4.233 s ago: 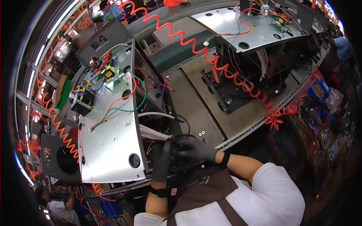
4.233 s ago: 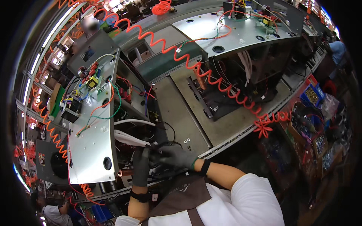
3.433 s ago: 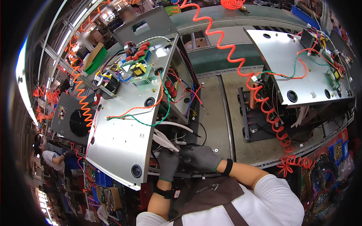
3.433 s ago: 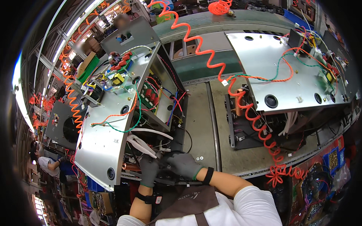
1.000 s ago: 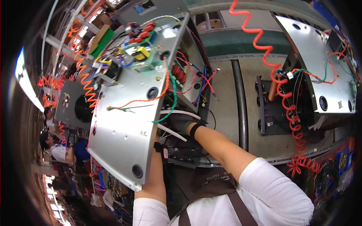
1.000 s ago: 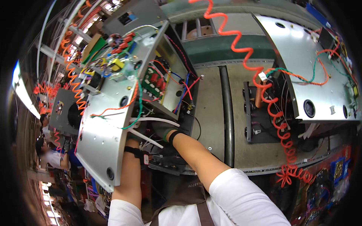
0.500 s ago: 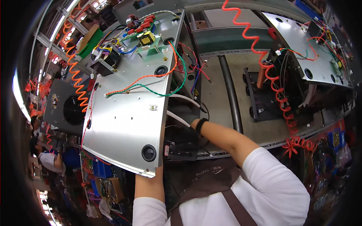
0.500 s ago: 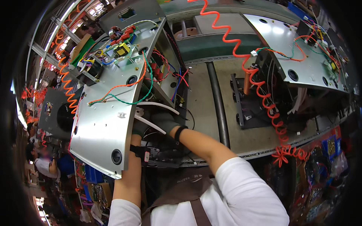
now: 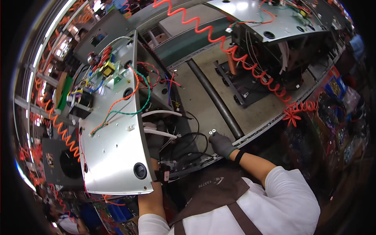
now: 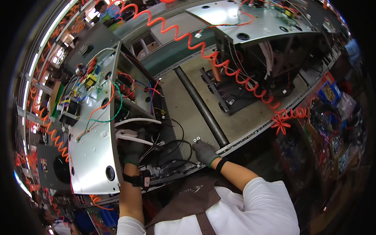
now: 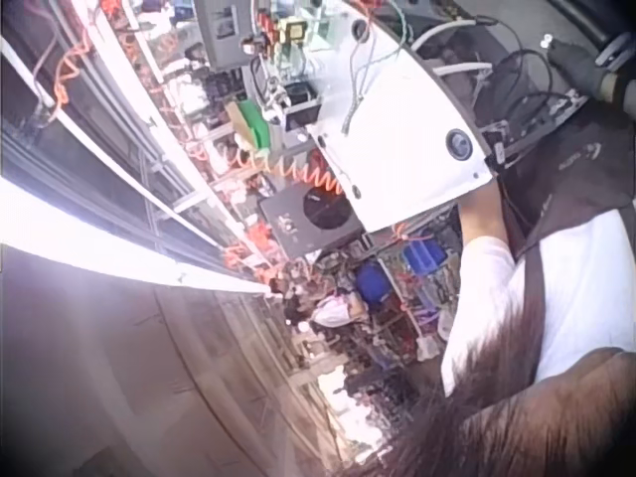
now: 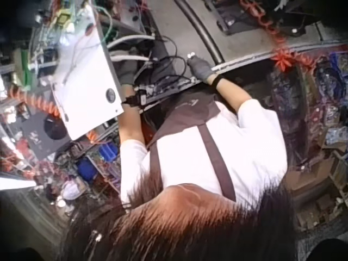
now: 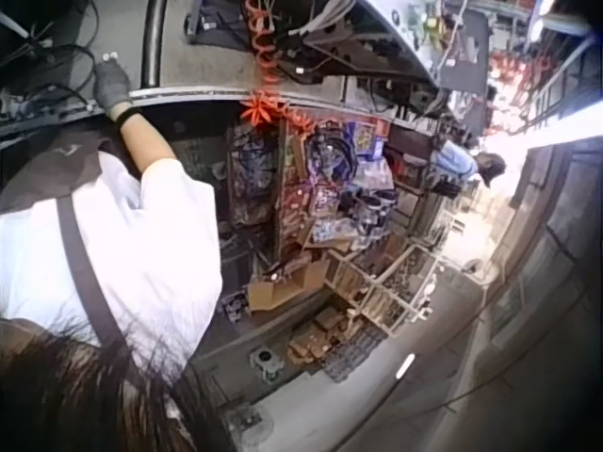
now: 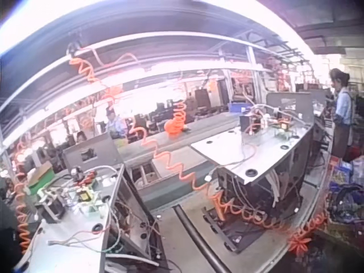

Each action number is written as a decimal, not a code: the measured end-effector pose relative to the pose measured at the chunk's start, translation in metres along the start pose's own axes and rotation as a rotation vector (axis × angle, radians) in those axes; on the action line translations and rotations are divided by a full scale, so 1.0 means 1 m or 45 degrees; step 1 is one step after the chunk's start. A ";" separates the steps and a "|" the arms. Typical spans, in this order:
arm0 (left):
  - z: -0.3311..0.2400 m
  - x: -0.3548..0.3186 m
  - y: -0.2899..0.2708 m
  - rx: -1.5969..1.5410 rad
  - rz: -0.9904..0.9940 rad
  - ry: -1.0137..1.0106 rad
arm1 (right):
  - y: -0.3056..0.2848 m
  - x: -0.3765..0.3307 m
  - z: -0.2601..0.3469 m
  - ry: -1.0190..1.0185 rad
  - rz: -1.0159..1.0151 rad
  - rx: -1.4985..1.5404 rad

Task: Assembling and wiring components inside electrical control cabinets on a factory assembly line.

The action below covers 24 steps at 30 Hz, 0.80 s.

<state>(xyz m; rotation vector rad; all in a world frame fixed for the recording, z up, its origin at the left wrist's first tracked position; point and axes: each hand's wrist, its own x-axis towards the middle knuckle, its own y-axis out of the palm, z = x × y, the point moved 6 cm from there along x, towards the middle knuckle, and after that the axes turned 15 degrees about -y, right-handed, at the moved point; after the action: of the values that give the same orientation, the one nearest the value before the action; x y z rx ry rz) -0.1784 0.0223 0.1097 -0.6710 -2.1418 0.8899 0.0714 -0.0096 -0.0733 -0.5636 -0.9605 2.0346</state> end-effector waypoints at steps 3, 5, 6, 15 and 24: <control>0.021 0.007 0.023 0.576 0.483 0.297 | -0.014 -0.006 0.003 0.008 -0.235 0.147; -0.004 -0.007 0.008 0.524 0.506 0.492 | -0.022 -0.003 0.004 -0.017 -0.307 0.304; -0.012 -0.016 -0.008 0.465 0.253 0.837 | -0.027 0.001 0.010 -0.061 -0.366 0.460; -0.008 -0.020 -0.027 0.060 0.177 0.762 | -0.041 0.038 0.086 -0.222 -0.357 0.959; -0.010 -0.020 0.003 -0.413 0.473 0.477 | -0.056 0.041 0.085 -0.128 -0.622 1.107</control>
<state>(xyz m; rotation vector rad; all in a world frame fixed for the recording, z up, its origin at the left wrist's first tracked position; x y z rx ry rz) -0.1580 0.0138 0.1041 -1.3215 -1.8621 0.5423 0.0178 0.0087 0.0205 0.2279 -0.1597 1.8000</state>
